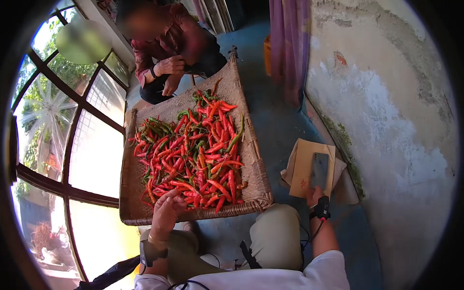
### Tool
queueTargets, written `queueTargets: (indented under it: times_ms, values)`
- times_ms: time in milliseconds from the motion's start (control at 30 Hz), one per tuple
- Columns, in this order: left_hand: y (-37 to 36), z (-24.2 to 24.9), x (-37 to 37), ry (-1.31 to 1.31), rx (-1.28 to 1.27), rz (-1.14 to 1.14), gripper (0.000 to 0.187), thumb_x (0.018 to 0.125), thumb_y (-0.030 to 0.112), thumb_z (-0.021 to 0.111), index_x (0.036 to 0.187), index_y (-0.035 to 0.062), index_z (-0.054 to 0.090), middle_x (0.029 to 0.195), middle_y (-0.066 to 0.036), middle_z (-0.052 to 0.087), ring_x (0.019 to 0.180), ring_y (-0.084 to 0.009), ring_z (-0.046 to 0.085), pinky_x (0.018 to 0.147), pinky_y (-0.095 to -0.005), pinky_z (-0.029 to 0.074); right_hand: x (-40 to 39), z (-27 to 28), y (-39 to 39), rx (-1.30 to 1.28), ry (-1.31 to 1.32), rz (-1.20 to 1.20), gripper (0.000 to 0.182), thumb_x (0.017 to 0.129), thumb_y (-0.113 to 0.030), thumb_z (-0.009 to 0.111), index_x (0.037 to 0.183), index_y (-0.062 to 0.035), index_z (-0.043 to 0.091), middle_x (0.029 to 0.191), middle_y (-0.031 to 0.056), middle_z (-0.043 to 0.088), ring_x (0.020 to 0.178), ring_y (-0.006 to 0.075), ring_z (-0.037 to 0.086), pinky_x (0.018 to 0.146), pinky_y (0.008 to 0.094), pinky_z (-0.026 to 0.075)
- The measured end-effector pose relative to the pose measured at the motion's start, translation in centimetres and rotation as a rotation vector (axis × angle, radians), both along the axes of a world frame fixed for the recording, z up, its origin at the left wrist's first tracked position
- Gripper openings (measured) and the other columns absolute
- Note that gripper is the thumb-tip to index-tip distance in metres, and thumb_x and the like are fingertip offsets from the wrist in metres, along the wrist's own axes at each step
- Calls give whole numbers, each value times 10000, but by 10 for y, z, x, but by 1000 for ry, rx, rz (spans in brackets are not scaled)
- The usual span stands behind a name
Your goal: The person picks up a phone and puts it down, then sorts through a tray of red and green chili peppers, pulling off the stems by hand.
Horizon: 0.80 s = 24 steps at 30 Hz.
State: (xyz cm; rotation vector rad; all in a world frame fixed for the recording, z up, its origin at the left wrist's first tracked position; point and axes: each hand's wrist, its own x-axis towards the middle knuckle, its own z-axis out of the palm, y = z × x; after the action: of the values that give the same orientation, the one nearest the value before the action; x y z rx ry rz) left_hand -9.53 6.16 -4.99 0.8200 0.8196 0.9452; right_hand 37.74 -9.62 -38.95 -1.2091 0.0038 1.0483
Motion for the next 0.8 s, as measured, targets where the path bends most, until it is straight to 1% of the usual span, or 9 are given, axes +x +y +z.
queueTargets:
  times_ms: [67,100,167,200,233,300,500,600,800]
  values:
    - [1,-4,-1,-5,-62,-32,264,859,109,452,1104,20,491,875,-64,585,785,-160,584,751,-297,472,16,-44,-13,-30,-421,289,233,837,-230,478,898,-5,490,810,117,549,772,238,555,634,302,478]
    - [1,-7,-2,-26,-52,-19,264,859,109,452,1104,20,491,875,-64,585,785,-160,584,751,-297,472,12,-14,-6,-21,-443,300,233,837,-230,478,898,-5,490,810,117,549,772,238,555,634,302,478]
    - [0,-11,-5,-53,-64,-35,254,857,99,452,1096,29,500,866,-61,588,773,-155,585,743,-294,473,-14,67,4,-56,-191,224,233,819,-238,492,840,-7,503,765,113,556,730,243,559,609,300,472]
    - [-1,-10,-6,-89,-37,-34,241,855,90,455,1084,34,509,858,-56,592,765,-146,586,733,-284,473,-11,64,10,43,-200,230,150,820,-185,492,874,-50,528,717,68,580,663,177,564,578,286,460]
    - [-2,-10,-6,-109,-19,-27,241,855,90,455,1084,34,509,858,-56,592,765,-146,586,733,-284,473,-16,98,20,58,-222,236,150,820,-185,492,874,-50,528,717,68,580,663,177,564,578,286,460]
    - [-4,-14,-6,-75,-23,-9,225,854,93,467,1065,36,519,845,-49,596,759,-138,586,717,-272,476,-49,217,41,-17,116,41,217,826,-231,486,898,-28,504,753,93,563,647,197,557,557,299,473]
    - [-11,-10,-10,-3,59,-6,215,843,109,500,1042,31,526,848,-44,594,759,-125,582,693,-252,483,-89,352,54,199,-204,333,217,862,-200,454,987,-28,497,743,66,571,611,125,556,516,245,461]
    - [-15,0,-17,82,104,-29,212,844,108,500,1037,24,527,857,-40,588,762,-122,577,698,-258,485,-130,406,52,240,-506,532,230,863,-188,463,1002,-11,506,757,54,570,604,94,547,523,201,450]
    - [-25,20,-39,199,182,-87,227,842,122,508,1043,18,526,852,-29,582,770,-106,569,701,-248,480,-218,458,42,430,-527,851,212,849,-184,479,968,-14,524,754,52,578,604,94,550,544,205,460]
